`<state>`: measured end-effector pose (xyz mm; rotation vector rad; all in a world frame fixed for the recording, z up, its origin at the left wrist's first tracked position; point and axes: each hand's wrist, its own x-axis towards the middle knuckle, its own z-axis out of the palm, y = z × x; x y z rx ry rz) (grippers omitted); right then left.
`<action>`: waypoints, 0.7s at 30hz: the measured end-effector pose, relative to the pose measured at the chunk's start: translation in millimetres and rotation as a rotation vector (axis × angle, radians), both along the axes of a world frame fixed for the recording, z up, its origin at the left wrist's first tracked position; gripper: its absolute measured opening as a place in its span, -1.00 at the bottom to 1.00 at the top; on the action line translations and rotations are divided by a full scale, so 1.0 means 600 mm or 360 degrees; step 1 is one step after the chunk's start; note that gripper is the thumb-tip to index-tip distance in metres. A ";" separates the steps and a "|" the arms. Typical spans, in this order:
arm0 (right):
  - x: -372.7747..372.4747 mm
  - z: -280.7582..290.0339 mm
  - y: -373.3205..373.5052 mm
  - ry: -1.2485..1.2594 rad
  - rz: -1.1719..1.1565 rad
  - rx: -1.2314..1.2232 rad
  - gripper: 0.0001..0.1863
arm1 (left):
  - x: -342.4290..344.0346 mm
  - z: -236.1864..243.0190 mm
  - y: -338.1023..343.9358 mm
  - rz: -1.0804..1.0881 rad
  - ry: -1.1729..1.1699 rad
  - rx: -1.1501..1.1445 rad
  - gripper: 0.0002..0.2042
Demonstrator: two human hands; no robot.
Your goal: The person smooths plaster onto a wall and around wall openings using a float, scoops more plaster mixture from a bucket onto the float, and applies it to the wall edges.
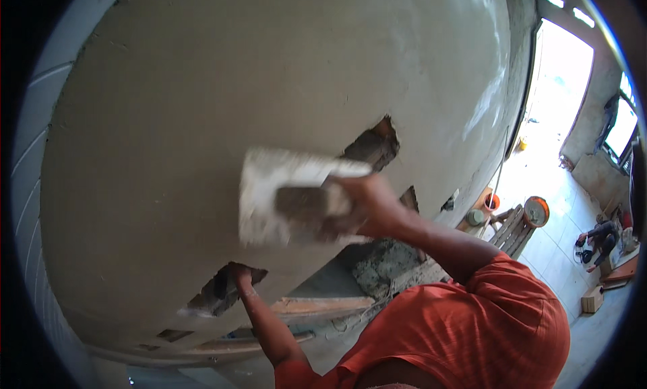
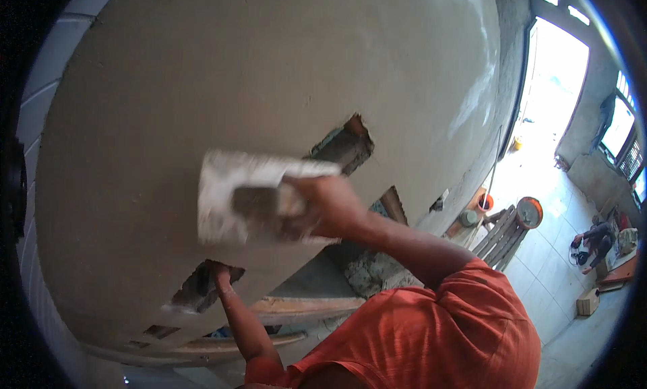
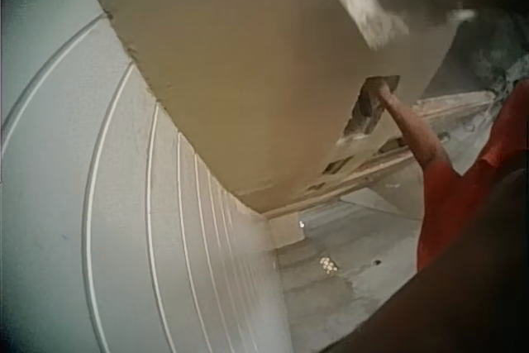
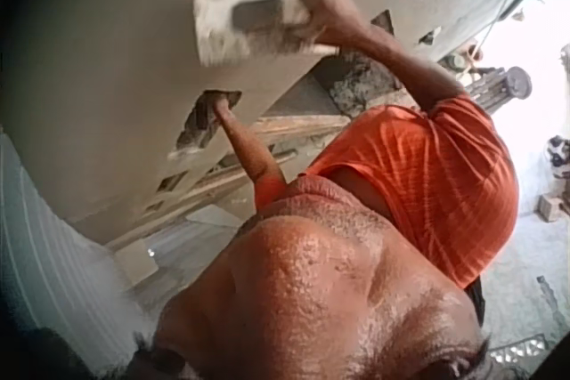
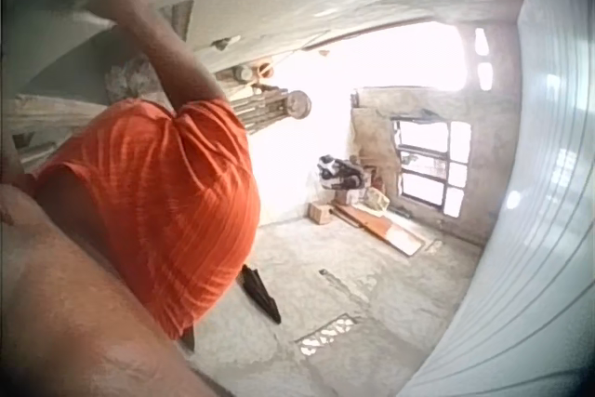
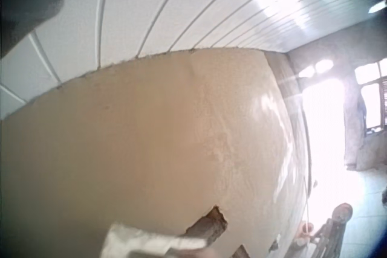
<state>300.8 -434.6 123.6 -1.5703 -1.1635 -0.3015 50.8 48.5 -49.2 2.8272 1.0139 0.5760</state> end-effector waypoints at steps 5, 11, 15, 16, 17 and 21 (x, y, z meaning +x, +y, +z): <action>0.139 0.111 -0.060 -0.0206 -0.0802 -0.0068 -0.50 | 0.007 0.041 -0.066 0.0035 0.0004 -0.0150 -0.49; 0.136 0.072 0.008 -0.0248 -0.0627 -0.0187 -0.43 | 0.011 -0.012 0.026 0.0059 -0.0014 -0.0167 -0.47; 0.023 -0.010 0.055 -0.0486 -0.0070 -0.0764 -0.53 | -0.041 -0.061 0.112 0.0402 0.0693 0.0207 -0.44; 0.019 -0.028 0.060 -0.0508 -0.0105 -0.0482 -0.50 | -0.024 -0.071 0.104 0.0281 0.0284 0.0064 -0.44; 0.019 -0.039 0.065 -0.0528 -0.0134 -0.0197 -0.47 | -0.017 -0.070 0.100 0.0219 0.0114 0.0008 -0.45; 0.105 0.012 0.072 -0.0368 -0.0890 0.0058 -0.40 | -0.004 -0.074 0.078 0.0106 -0.0088 -0.0082 -0.47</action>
